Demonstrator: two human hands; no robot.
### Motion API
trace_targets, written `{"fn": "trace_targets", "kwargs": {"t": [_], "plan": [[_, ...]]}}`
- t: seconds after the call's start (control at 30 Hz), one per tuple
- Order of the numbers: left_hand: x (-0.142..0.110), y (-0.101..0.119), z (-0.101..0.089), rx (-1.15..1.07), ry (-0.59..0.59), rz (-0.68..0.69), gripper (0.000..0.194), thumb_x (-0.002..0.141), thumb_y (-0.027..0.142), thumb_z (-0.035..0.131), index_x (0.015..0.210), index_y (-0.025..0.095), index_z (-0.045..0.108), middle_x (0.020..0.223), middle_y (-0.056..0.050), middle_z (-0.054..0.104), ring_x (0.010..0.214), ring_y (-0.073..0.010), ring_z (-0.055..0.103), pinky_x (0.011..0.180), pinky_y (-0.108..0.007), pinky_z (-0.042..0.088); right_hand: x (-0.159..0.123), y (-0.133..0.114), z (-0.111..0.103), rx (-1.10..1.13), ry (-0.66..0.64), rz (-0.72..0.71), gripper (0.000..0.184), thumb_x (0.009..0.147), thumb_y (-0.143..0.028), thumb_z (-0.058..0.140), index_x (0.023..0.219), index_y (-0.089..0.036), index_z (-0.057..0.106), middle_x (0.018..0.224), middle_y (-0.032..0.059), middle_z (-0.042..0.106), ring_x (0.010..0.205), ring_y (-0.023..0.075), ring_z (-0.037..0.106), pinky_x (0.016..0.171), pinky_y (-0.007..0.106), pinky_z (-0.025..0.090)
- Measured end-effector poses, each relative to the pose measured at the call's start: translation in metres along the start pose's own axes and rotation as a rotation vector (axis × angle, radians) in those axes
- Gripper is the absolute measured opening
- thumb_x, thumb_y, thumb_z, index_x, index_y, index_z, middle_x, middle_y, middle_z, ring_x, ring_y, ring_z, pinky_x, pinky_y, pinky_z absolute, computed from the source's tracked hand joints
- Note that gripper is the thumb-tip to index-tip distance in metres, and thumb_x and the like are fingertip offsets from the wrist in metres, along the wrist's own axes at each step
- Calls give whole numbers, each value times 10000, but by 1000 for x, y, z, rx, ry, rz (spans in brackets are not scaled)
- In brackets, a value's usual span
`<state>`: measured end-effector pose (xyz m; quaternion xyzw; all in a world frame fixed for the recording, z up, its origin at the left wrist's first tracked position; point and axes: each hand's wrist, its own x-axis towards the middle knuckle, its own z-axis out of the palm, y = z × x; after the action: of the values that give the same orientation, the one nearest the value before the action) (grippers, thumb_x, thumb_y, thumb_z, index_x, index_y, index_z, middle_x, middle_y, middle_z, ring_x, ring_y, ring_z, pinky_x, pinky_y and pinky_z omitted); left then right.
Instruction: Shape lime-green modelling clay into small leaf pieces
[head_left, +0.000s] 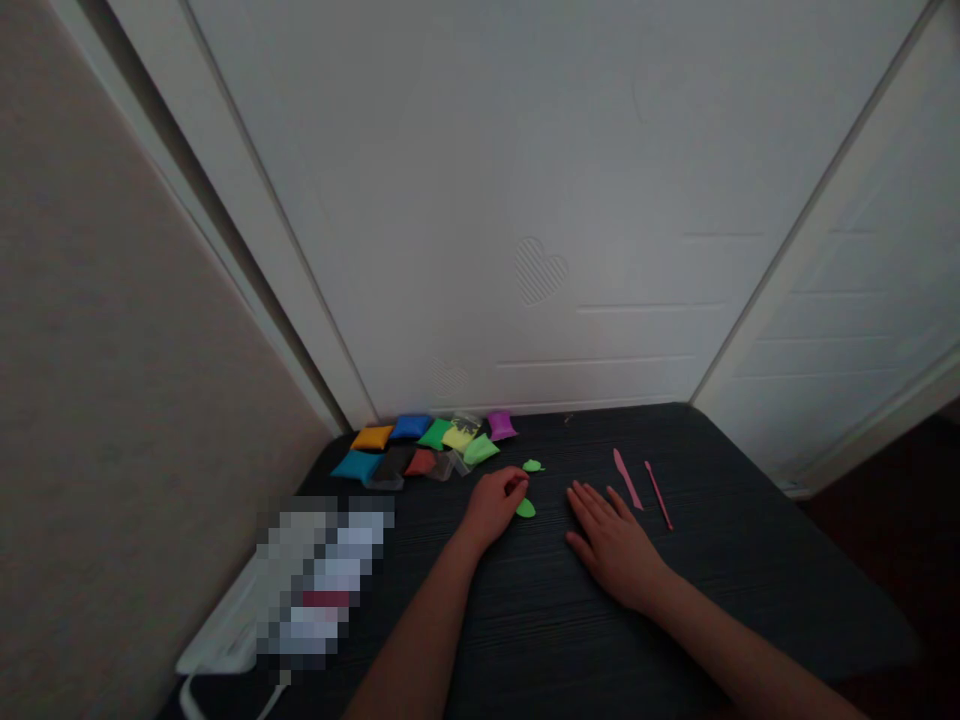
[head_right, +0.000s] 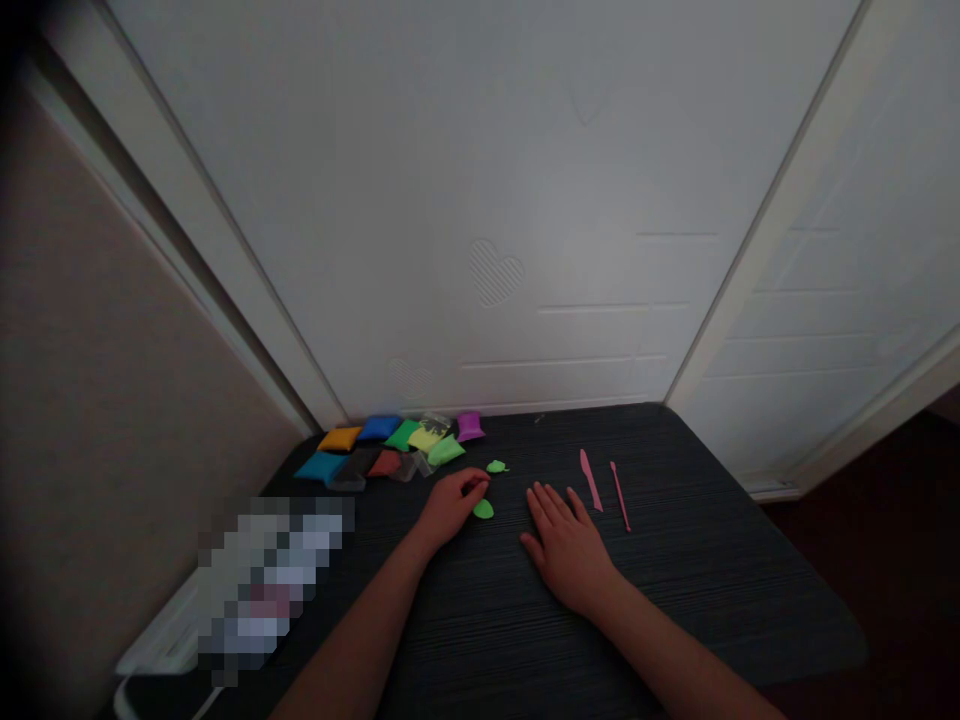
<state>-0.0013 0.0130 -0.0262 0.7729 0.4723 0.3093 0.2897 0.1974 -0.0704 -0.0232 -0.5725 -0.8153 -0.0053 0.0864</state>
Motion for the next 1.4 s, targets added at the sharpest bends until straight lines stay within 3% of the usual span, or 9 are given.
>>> {"fn": "trace_targets", "kwargs": {"t": [0.13, 0.27, 0.43, 0.6, 0.8, 0.97, 1.1, 1.23, 1.4], "plan": [[0, -2, 2, -10, -5, 0, 214, 801, 273, 439, 897, 188, 610, 783, -10, 639, 706, -135, 569, 673, -237, 415, 17, -17, 3, 30, 18, 10, 534, 880, -447, 194, 1340, -187, 271, 1392, 68, 314, 1273, 205, 274, 1044, 400, 143], [-2, -1, 0, 10, -3, 16, 218, 803, 269, 433, 895, 182, 610, 793, -17, 636, 713, -139, 567, 671, -237, 417, 41, 0, 5, -28, 32, 107, 562, 872, -445, 220, 1314, -116, 328, 1372, 120, 339, 1266, 237, 285, 1036, 429, 143], [-1, -2, -2, 4, 13, 30, 213, 800, 277, 440, 872, 186, 618, 749, -13, 633, 676, -139, 564, 630, -232, 413, 22, 20, 1, -75, 20, 36, 578, 866, -477, 208, 1318, -135, 322, 1373, 110, 338, 1272, 241, 274, 1041, 456, 99], [0, -5, 1, -23, 14, 27, 215, 799, 279, 440, 872, 189, 621, 769, -14, 638, 690, -140, 565, 657, -237, 408, 16, -6, 4, -8, 11, -6, 594, 850, -533, 190, 1340, -207, 270, 1401, 59, 290, 1282, 216, 256, 1039, 421, 153], [-2, -3, 0, -5, 5, 21, 234, 811, 281, 415, 886, 181, 613, 794, -20, 638, 693, -141, 564, 643, -237, 408, 47, 1, 5, -6, 49, 168, 609, 860, -497, 201, 1324, -116, 307, 1376, 118, 328, 1273, 245, 270, 1034, 434, 150], [-3, -1, -2, -5, 30, 33, 218, 801, 278, 433, 858, 185, 622, 763, -17, 640, 668, -143, 563, 630, -242, 406, 18, 20, -4, -47, 51, 133, 623, 846, -527, 215, 1308, -131, 345, 1374, 111, 336, 1280, 252, 252, 1046, 446, 100], [-2, -2, -1, -31, 27, 41, 202, 792, 264, 446, 849, 188, 625, 766, -14, 642, 682, -142, 568, 647, -238, 408, -4, -1, -5, 8, 7, 30, 615, 834, -560, 219, 1342, -217, 264, 1403, 61, 288, 1287, 232, 240, 1039, 443, 144], [-2, -4, 1, -41, 13, 24, 213, 800, 270, 435, 867, 186, 619, 790, -18, 640, 710, -144, 568, 664, -236, 408, 16, -23, 0, 62, 4, 44, 558, 864, -506, 182, 1338, -227, 272, 1398, 48, 301, 1280, 210, 262, 1037, 416, 160], [-3, -3, -1, -12, 6, 26, 217, 806, 275, 426, 871, 191, 616, 794, -14, 636, 711, -144, 563, 661, -238, 402, 41, -3, 5, 26, 14, 195, 571, 861, -491, 210, 1329, -176, 302, 1387, 96, 314, 1276, 243, 266, 1025, 449, 149]]}}
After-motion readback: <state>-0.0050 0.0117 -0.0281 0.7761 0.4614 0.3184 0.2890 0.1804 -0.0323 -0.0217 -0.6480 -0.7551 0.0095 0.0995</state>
